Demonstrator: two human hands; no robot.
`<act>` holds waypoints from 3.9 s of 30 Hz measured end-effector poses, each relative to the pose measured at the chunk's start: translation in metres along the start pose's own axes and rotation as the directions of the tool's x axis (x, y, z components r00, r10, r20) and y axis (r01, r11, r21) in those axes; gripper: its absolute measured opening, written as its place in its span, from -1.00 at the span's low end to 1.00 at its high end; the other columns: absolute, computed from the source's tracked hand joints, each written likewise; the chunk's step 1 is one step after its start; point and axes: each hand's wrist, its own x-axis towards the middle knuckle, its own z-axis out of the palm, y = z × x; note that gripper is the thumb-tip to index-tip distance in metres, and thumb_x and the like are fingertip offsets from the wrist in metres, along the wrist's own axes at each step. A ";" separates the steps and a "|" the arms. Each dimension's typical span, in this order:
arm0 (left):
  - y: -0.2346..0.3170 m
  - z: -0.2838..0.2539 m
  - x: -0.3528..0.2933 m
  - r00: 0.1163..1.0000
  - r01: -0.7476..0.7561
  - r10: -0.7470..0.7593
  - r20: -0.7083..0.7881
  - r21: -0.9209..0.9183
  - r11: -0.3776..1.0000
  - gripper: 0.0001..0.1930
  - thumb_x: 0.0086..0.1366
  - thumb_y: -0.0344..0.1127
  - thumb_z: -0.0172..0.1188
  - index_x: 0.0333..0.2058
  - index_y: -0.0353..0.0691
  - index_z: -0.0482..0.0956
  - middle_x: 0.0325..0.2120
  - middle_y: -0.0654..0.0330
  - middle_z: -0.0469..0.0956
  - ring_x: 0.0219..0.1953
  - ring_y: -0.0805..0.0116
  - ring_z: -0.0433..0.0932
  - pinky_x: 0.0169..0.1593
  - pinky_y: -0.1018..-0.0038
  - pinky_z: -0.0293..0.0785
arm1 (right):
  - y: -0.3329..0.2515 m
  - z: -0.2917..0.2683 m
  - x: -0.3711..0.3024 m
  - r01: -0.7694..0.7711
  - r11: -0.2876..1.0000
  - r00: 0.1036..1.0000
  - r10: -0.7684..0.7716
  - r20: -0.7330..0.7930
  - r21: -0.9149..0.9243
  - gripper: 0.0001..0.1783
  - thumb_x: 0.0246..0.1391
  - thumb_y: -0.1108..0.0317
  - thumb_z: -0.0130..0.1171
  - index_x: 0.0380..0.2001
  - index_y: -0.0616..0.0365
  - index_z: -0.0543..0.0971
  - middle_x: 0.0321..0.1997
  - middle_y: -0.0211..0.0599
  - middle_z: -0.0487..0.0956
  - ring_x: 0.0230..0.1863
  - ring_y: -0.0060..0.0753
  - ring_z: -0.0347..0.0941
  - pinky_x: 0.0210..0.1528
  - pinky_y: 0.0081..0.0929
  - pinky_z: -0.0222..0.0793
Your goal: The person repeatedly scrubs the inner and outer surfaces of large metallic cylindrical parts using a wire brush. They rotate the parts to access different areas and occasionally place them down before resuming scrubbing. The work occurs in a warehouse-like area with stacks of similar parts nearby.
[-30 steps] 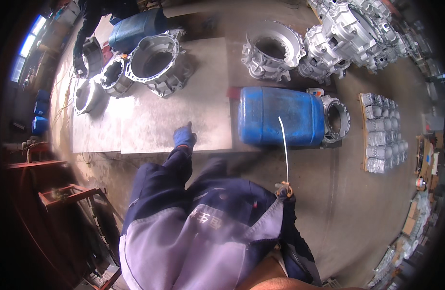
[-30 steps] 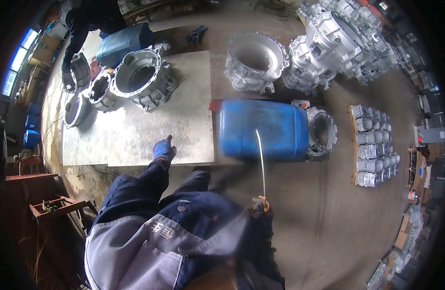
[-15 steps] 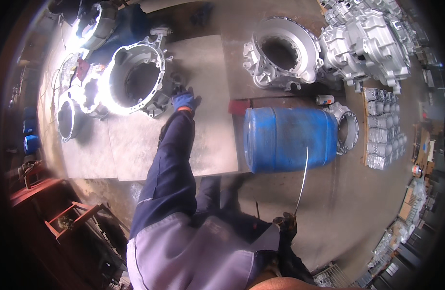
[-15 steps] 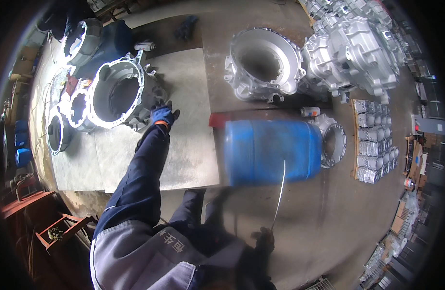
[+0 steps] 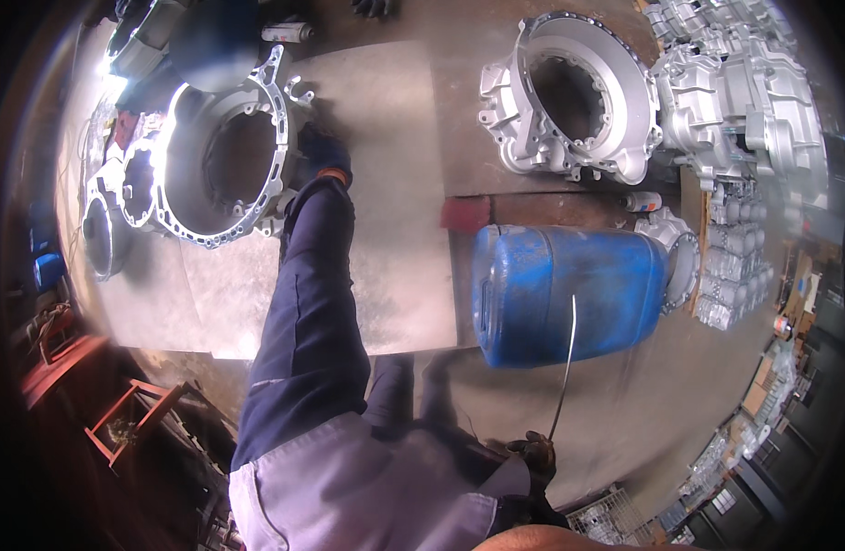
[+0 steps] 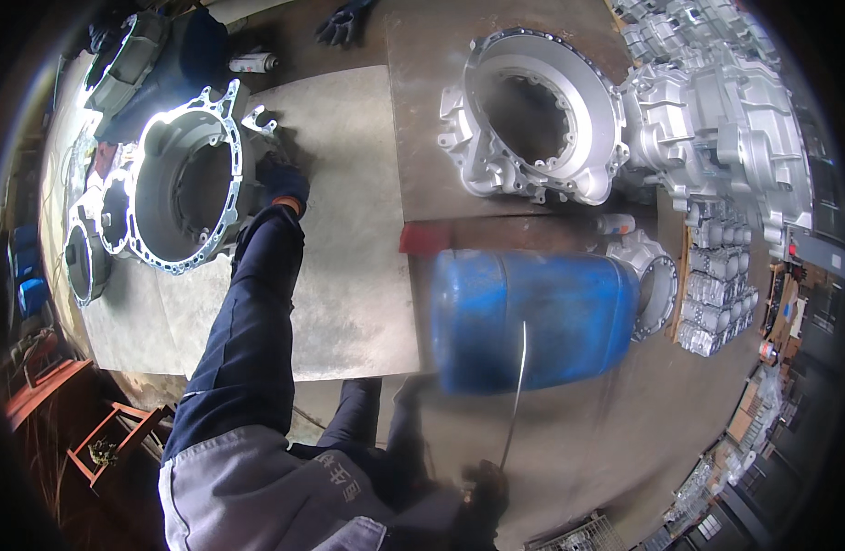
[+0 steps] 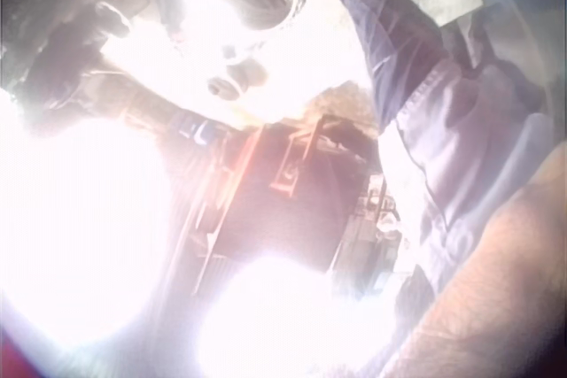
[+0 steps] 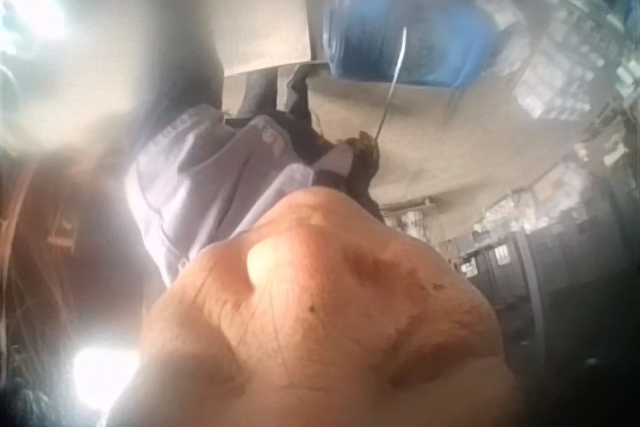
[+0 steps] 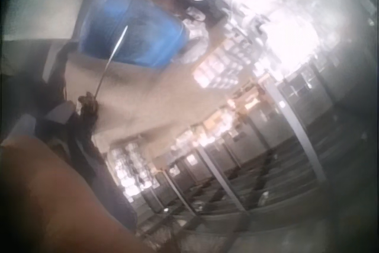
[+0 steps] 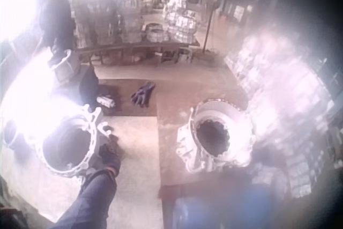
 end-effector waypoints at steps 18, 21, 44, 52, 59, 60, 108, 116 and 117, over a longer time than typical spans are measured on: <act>-0.004 -0.029 -0.170 0.898 -0.106 -0.104 -0.427 -0.440 0.892 -0.89 0.15 -0.35 0.05 -0.44 -0.12 0.57 -0.50 0.17 0.56 -0.42 0.23 0.57 -0.31 0.32 0.45 | -0.041 0.002 0.027 -0.406 0.776 0.912 0.380 0.155 0.484 -0.46 0.15 -0.07 -0.08 -0.31 0.31 0.45 -0.46 -0.16 0.60 -0.37 -0.36 0.47 -0.03 -0.43 0.30; 0.008 -0.005 -0.149 0.964 -0.053 -0.059 -0.260 -0.405 0.913 -0.91 0.14 -0.36 0.08 -0.45 -0.09 0.57 -0.54 0.23 0.55 -0.47 0.29 0.57 -0.38 0.34 0.46 | -0.024 0.004 0.028 -0.419 0.752 0.908 0.366 0.207 0.510 -0.45 0.13 -0.10 -0.06 -0.32 0.30 0.45 -0.47 -0.15 0.60 -0.38 -0.37 0.47 -0.03 -0.41 0.29; 0.030 -0.025 -0.420 0.896 -0.281 0.415 0.159 -0.521 0.806 -0.50 0.10 -0.24 0.13 0.05 -0.13 0.31 -0.21 0.03 0.54 -0.12 0.09 0.49 0.10 0.18 0.19 | 0.051 -0.015 -0.025 -0.085 0.767 0.995 0.095 0.018 0.637 -0.71 0.10 0.25 0.05 -0.25 0.27 0.54 -0.42 -0.32 0.58 -0.47 -0.67 0.39 -0.44 -0.73 0.26; -0.030 -0.159 -0.521 0.961 -0.273 0.167 -0.220 -0.845 0.459 -0.42 0.11 -0.09 0.10 0.11 -0.15 0.29 -0.02 -0.05 0.41 0.09 0.05 0.33 0.24 0.12 0.06 | 0.098 -0.042 -0.061 0.110 0.754 0.994 -0.086 -0.069 0.648 -0.46 0.13 0.00 0.06 -0.08 0.31 0.44 -0.44 -0.36 0.55 -0.46 -0.63 0.38 -0.37 -0.65 0.28; -0.076 -0.195 -0.414 0.945 0.198 -0.323 0.062 -0.891 0.408 -0.41 -0.07 0.04 0.25 -0.10 -0.22 0.46 -0.10 -0.04 0.48 0.01 0.03 0.43 0.07 0.17 0.28 | 0.129 -0.039 -0.065 0.071 0.701 0.977 0.093 -0.190 0.710 -0.48 0.10 0.04 0.11 -0.13 0.35 0.45 -0.37 -0.18 0.57 -0.39 -0.46 0.48 -0.27 -0.51 0.40; -0.074 -0.193 -0.401 0.959 0.241 -0.239 0.154 -0.885 0.397 -0.45 -0.07 0.04 0.25 -0.16 -0.23 0.51 -0.19 -0.05 0.54 -0.06 0.02 0.50 -0.01 0.19 0.37 | 0.129 -0.038 -0.066 0.040 0.721 0.967 0.145 -0.207 0.692 -0.54 0.15 0.09 0.04 -0.17 0.35 0.50 -0.39 -0.24 0.58 -0.41 -0.52 0.47 -0.26 -0.55 0.37; 0.086 -0.234 -0.379 -0.211 -0.939 0.660 -0.721 0.338 0.069 -0.83 0.12 -0.53 -0.03 -0.31 -0.34 0.50 -0.62 0.19 0.50 -0.53 0.44 0.50 -0.37 0.60 0.38 | 0.117 -0.031 -0.157 0.159 0.200 0.620 0.742 -0.255 0.967 -0.65 0.24 0.23 -0.03 -0.03 0.24 0.43 -0.48 -0.38 0.51 -0.51 -0.66 0.37 -0.49 -0.65 0.31; 0.042 -0.250 -0.380 0.323 0.051 0.945 0.048 -0.998 0.034 -0.63 0.31 -0.08 -0.02 -0.30 -0.30 0.60 -0.53 0.10 0.61 -0.59 0.32 0.58 -0.50 0.42 0.47 | 0.055 -0.122 -0.118 0.030 0.673 0.824 0.402 -0.400 0.739 -0.66 0.11 0.41 0.06 -0.02 0.14 0.44 -0.49 -0.35 0.53 -0.51 -0.57 0.40 -0.40 -0.62 0.40; 0.036 -0.254 -0.382 0.343 0.034 0.936 0.072 -0.997 0.065 -0.58 0.31 -0.02 -0.04 -0.31 -0.30 0.59 -0.57 0.10 0.60 -0.61 0.29 0.57 -0.52 0.42 0.46 | 0.046 -0.128 -0.109 0.057 0.738 0.855 0.312 -0.415 0.672 -0.64 0.07 0.43 0.09 -0.01 0.12 0.44 -0.49 -0.32 0.54 -0.51 -0.52 0.44 -0.38 -0.59 0.42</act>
